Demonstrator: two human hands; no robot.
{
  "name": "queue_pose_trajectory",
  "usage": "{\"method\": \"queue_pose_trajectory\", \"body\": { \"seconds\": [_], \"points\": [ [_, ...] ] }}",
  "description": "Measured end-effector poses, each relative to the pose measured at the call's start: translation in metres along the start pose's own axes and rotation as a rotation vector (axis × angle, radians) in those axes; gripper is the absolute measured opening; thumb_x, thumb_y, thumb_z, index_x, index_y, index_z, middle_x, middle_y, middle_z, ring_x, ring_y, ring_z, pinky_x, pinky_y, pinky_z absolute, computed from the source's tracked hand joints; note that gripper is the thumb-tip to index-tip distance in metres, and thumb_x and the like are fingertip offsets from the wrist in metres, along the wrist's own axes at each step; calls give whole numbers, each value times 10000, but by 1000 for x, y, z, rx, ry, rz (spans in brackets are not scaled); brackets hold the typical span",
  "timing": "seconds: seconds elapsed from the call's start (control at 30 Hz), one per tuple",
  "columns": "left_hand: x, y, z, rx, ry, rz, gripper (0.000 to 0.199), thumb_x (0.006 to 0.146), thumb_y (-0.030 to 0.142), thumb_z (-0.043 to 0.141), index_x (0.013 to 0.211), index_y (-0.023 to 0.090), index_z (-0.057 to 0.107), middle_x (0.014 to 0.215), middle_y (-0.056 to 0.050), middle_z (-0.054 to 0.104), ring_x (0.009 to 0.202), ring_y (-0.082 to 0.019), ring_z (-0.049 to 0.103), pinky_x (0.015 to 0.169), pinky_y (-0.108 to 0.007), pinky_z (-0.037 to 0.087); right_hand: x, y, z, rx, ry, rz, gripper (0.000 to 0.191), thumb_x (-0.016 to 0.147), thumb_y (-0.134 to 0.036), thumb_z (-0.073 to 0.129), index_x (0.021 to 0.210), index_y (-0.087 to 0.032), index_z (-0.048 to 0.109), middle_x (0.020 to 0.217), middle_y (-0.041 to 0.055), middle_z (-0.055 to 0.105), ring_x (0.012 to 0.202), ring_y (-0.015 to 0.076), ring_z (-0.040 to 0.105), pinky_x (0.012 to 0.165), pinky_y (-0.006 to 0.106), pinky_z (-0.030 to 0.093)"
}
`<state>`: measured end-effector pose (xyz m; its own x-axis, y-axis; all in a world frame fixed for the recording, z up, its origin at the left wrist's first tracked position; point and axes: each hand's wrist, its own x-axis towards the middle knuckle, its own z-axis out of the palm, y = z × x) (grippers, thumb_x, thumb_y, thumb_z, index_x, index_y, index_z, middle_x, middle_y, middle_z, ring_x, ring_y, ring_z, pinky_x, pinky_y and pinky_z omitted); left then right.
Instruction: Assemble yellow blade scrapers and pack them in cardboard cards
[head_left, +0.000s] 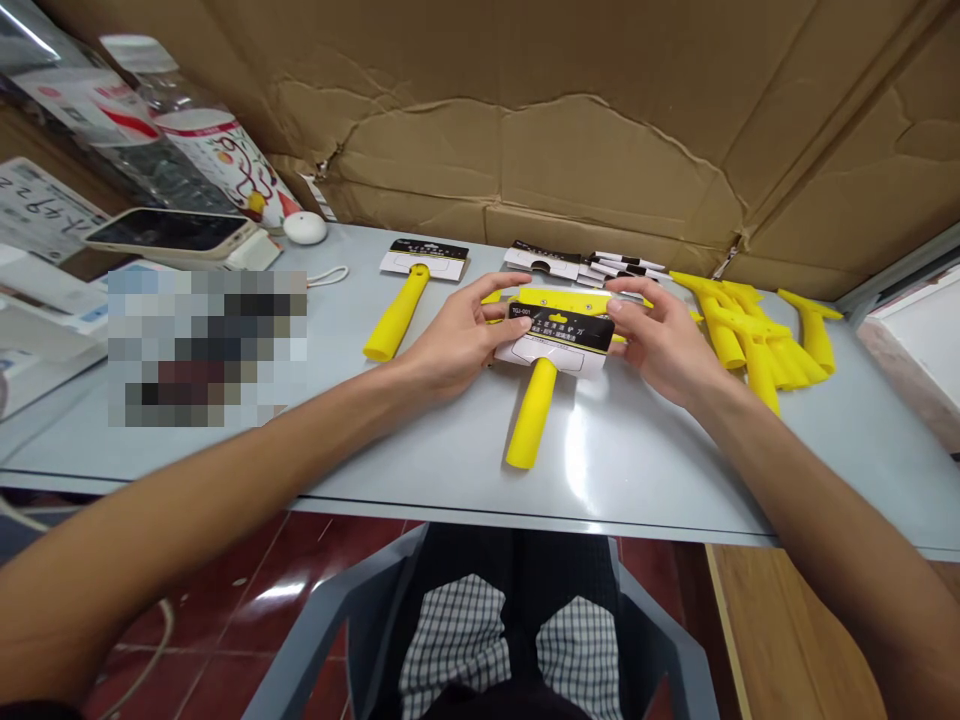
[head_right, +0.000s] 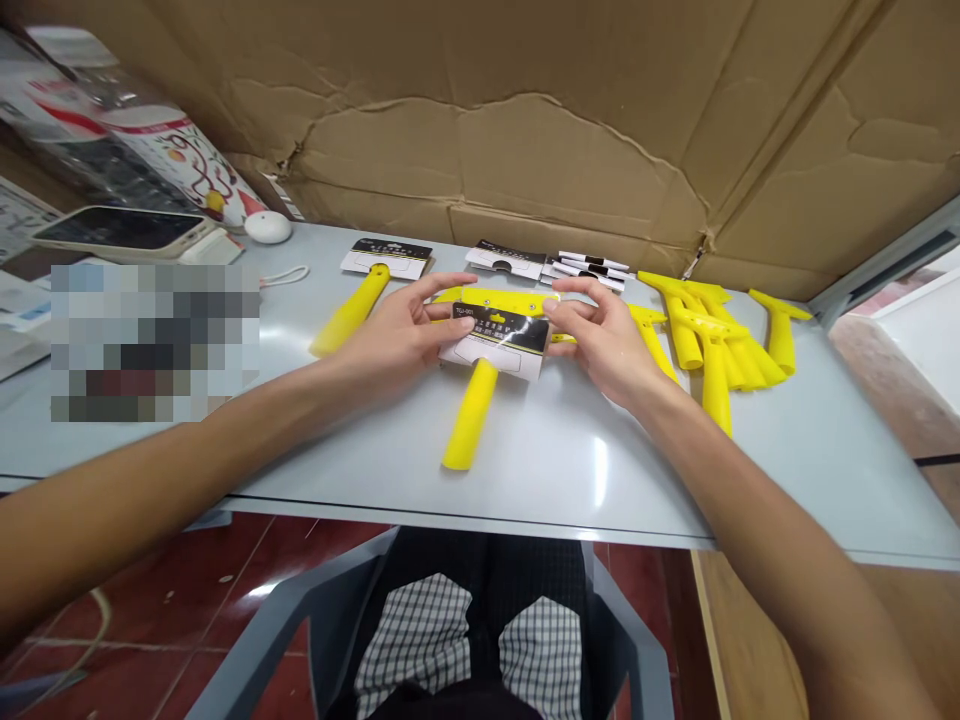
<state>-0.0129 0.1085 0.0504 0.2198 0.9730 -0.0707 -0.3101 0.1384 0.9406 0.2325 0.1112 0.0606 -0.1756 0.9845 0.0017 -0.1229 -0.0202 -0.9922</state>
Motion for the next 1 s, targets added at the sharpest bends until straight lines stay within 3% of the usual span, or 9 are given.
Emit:
{"method": "queue_pose_trajectory", "body": {
  "seconds": [0.13, 0.2, 0.27, 0.43, 0.63, 0.77, 1.0],
  "points": [
    [1, 3, 0, 31, 26, 35, 553, 823, 68, 832, 1329, 207, 658, 1000, -64, 784, 800, -160, 736, 754, -281, 588, -6, -6, 1, 65, -115, 37, 765, 663, -572, 993, 1321, -437, 627, 1176, 12, 758, 1025, 256, 763, 727, 389, 666],
    [2, 3, 0, 17, 40, 49, 541, 824, 61, 821, 1316, 207, 651, 999, -63, 787, 796, -159, 739, 743, -277, 586, -6, -7, 0, 68, -158, 38, 875, 631, -610, 996, 1386, -431, 592, 1230, 27, 743, 1017, 263, 763, 744, 422, 685],
    [3, 3, -1, 9, 53, 57, 532, 831, 49, 804, 1314, 206, 644, 969, -56, 785, 783, -154, 738, 725, -265, 579, -6, -6, 0, 59, -171, 32, 913, 627, -530, 1022, 1413, -412, 572, 1224, 33, 733, 1003, 260, 761, 768, 449, 704],
    [4, 4, 1, 2, 69, 42, 488, 863, 32, 749, 1307, 200, 637, 956, -48, 777, 784, -155, 741, 740, -279, 592, -2, 1, 0, 34, -143, 38, 858, 635, -250, 1024, 1367, -384, 595, 1124, 6, 729, 916, 225, 764, 768, 437, 729],
    [2, 6, 3, 47, 69, -6, 419, 904, 52, 717, 1291, 201, 650, 923, -42, 759, 800, -179, 746, 778, -326, 621, -1, 2, -2, 41, -109, 20, 866, 698, -225, 975, 1444, -414, 577, 999, -33, 721, 888, 209, 766, 749, 392, 723],
    [2, 6, 4, 70, 39, -31, 347, 933, 54, 693, 1248, 194, 650, 925, -57, 771, 854, -208, 763, 789, -369, 647, 0, 1, -1, 48, -84, 23, 749, 761, -242, 935, 1417, -391, 605, 941, -39, 707, 858, 208, 749, 736, 416, 726],
    [6, 6, 1, 134, 52, 9, 168, 931, 43, 702, 1059, 149, 724, 799, -28, 737, 707, -137, 689, 664, -260, 581, 0, 0, -1, -2, -89, 38, 639, 804, -265, 905, 1373, -342, 623, 943, -17, 698, 890, 218, 744, 735, 417, 723]
  ]
}}
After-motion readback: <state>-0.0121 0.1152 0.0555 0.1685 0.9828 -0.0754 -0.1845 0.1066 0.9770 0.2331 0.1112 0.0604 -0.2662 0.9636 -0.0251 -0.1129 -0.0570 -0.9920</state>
